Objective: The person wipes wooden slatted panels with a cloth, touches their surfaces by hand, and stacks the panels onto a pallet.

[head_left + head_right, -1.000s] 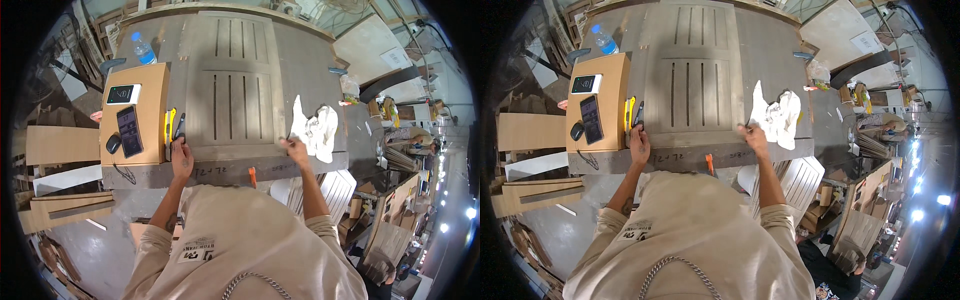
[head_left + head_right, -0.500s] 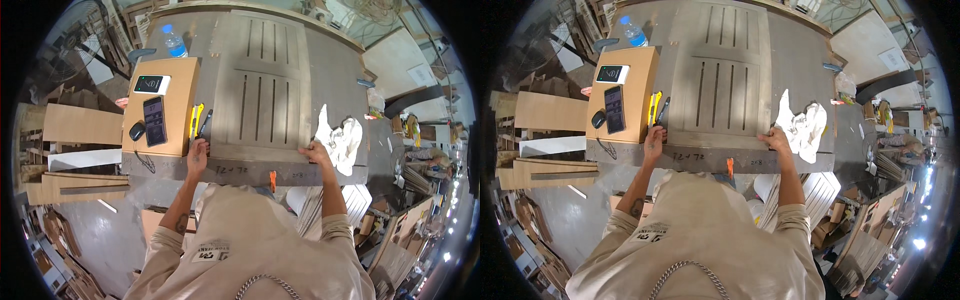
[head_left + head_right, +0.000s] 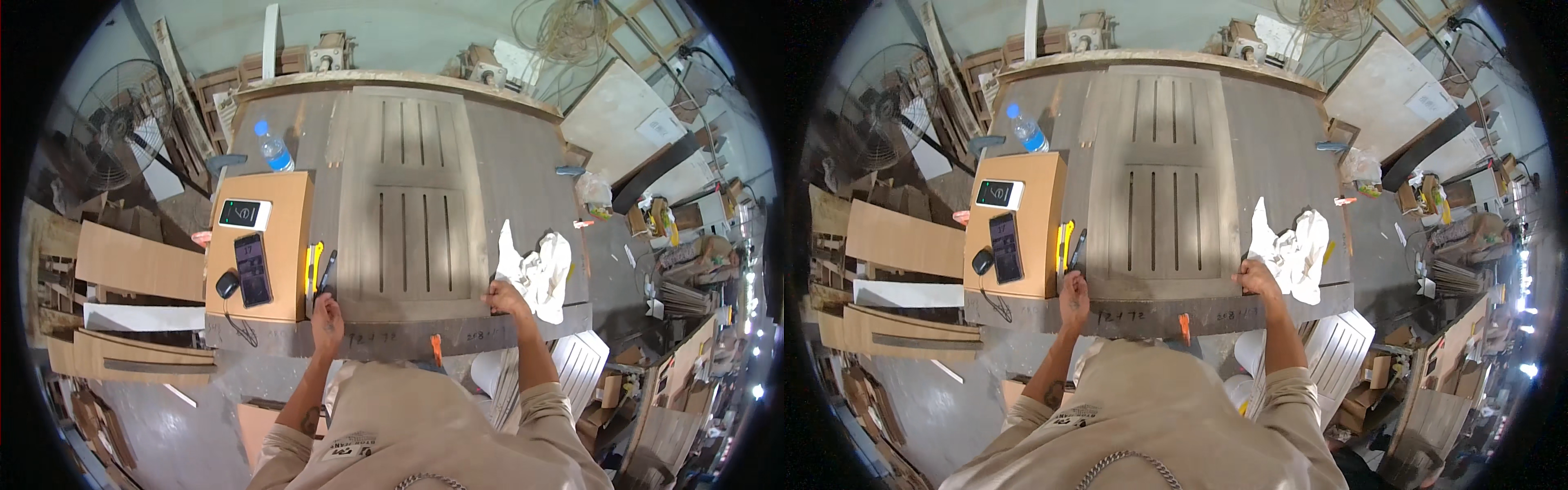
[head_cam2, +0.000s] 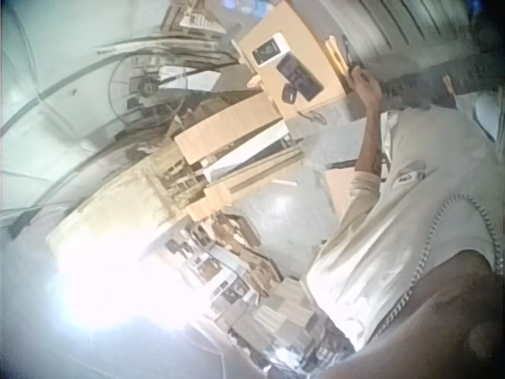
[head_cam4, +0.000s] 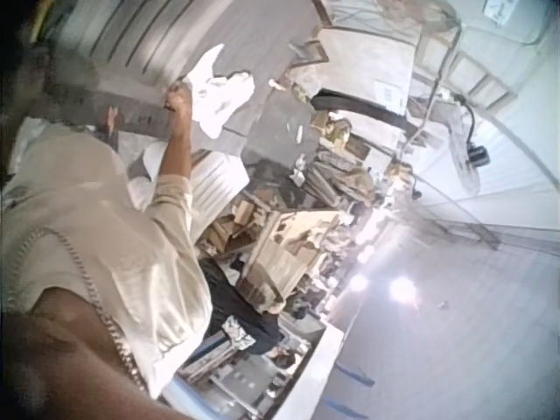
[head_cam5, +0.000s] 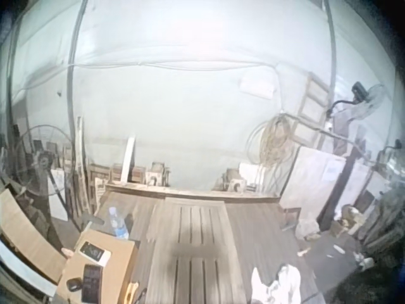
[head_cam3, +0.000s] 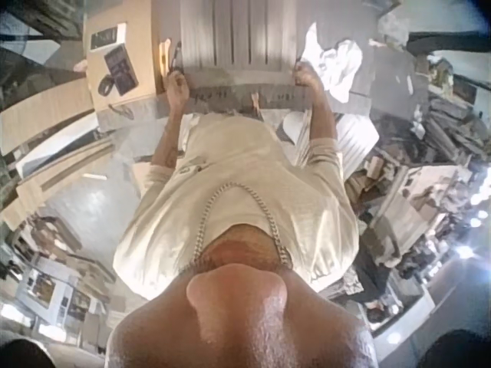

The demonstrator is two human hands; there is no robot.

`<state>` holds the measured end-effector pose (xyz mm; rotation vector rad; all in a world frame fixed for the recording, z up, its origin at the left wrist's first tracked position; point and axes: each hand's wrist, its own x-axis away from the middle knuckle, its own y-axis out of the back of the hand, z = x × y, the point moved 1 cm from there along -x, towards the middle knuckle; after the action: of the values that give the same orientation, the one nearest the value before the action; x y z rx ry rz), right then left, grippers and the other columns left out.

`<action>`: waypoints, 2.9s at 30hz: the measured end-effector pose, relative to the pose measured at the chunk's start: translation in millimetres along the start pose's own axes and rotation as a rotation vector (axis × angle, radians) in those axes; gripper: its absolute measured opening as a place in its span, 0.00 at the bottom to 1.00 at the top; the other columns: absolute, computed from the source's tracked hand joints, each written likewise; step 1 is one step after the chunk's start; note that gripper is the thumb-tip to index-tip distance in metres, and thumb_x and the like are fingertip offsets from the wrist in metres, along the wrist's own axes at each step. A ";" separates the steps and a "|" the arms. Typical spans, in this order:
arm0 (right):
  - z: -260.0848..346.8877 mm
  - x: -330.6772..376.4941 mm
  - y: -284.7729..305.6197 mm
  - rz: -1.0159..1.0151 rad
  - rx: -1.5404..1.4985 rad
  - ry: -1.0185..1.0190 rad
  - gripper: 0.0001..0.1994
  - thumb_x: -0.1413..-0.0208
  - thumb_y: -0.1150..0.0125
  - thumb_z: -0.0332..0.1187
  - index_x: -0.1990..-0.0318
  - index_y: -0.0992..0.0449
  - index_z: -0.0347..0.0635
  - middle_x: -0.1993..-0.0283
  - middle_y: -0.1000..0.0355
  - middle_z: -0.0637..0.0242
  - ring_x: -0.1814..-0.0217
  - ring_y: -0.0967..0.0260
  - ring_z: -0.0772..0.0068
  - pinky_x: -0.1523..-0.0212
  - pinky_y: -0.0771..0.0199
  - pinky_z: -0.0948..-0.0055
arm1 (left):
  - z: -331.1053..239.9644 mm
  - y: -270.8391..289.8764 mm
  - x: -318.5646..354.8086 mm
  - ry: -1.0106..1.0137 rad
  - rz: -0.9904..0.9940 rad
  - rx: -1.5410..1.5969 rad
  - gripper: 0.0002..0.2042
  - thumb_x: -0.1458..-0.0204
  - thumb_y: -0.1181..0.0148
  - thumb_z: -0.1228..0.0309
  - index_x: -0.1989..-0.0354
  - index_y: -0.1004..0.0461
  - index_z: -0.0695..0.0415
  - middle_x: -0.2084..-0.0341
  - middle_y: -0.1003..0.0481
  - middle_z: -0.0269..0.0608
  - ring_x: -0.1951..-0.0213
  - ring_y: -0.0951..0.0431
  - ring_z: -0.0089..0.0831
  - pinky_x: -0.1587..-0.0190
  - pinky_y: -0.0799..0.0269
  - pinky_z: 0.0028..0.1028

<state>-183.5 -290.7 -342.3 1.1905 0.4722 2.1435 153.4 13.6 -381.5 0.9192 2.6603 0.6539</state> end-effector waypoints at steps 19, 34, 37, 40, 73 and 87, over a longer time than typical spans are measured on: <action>-8.4 2.7 -3.1 -0.126 0.311 0.100 0.15 0.51 0.40 0.41 0.63 0.24 0.37 0.64 0.25 0.51 0.59 0.28 0.50 0.58 0.29 0.59 | -15.7 -8.2 -6.0 -0.008 0.116 -0.145 0.16 0.46 0.48 0.74 0.50 0.37 0.65 0.59 0.33 0.53 0.61 0.30 0.43 0.56 0.33 0.36; 25.2 -21.0 71.1 -1.057 0.267 0.000 0.19 0.48 0.42 0.40 0.52 0.29 0.37 0.50 0.33 0.47 0.45 0.36 0.47 0.48 0.33 0.55 | -100.7 -7.9 -92.6 -0.246 0.258 -0.033 0.15 0.40 0.50 0.67 0.49 0.32 0.62 0.71 0.27 0.44 0.70 0.26 0.33 0.66 0.30 0.30; 2.4 -18.1 105.7 -1.380 0.414 -0.292 0.22 0.49 0.40 0.41 0.50 0.31 0.38 0.46 0.35 0.48 0.43 0.37 0.48 0.48 0.32 0.60 | -81.9 -8.2 -99.0 -0.170 0.193 0.001 0.14 0.41 0.50 0.67 0.51 0.30 0.62 0.74 0.26 0.44 0.73 0.25 0.34 0.67 0.30 0.29; -59.1 -17.3 146.8 -1.329 0.210 -0.737 0.25 0.53 0.35 0.44 0.52 0.29 0.36 0.49 0.31 0.51 0.48 0.32 0.58 0.52 0.32 0.67 | -71.7 -25.9 -110.5 -0.284 0.234 0.032 0.13 0.40 0.50 0.67 0.52 0.30 0.61 0.73 0.26 0.45 0.72 0.25 0.33 0.67 0.30 0.29; 328.9 -448.3 121.9 -0.748 0.561 0.964 0.06 0.47 0.44 0.32 0.65 0.24 0.42 0.58 0.27 0.62 0.54 0.31 0.54 0.55 0.30 0.58 | -68.4 -147.1 -317.7 -0.031 0.107 -0.826 0.26 0.41 0.58 0.57 0.38 0.41 0.62 0.34 0.53 0.53 0.34 0.55 0.52 0.36 0.56 0.49; 334.1 -469.5 136.4 -0.710 0.766 0.826 0.10 0.53 0.47 0.24 0.61 0.29 0.39 0.60 0.33 0.57 0.52 0.32 0.55 0.59 0.25 0.60 | -62.8 -145.9 -317.4 -0.101 0.122 -0.833 0.27 0.40 0.60 0.57 0.39 0.40 0.66 0.34 0.54 0.57 0.34 0.56 0.55 0.35 0.57 0.50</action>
<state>235.6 -707.4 -379.9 0.2593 1.8713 1.7245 298.4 -310.2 -370.6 0.8124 1.9281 1.5220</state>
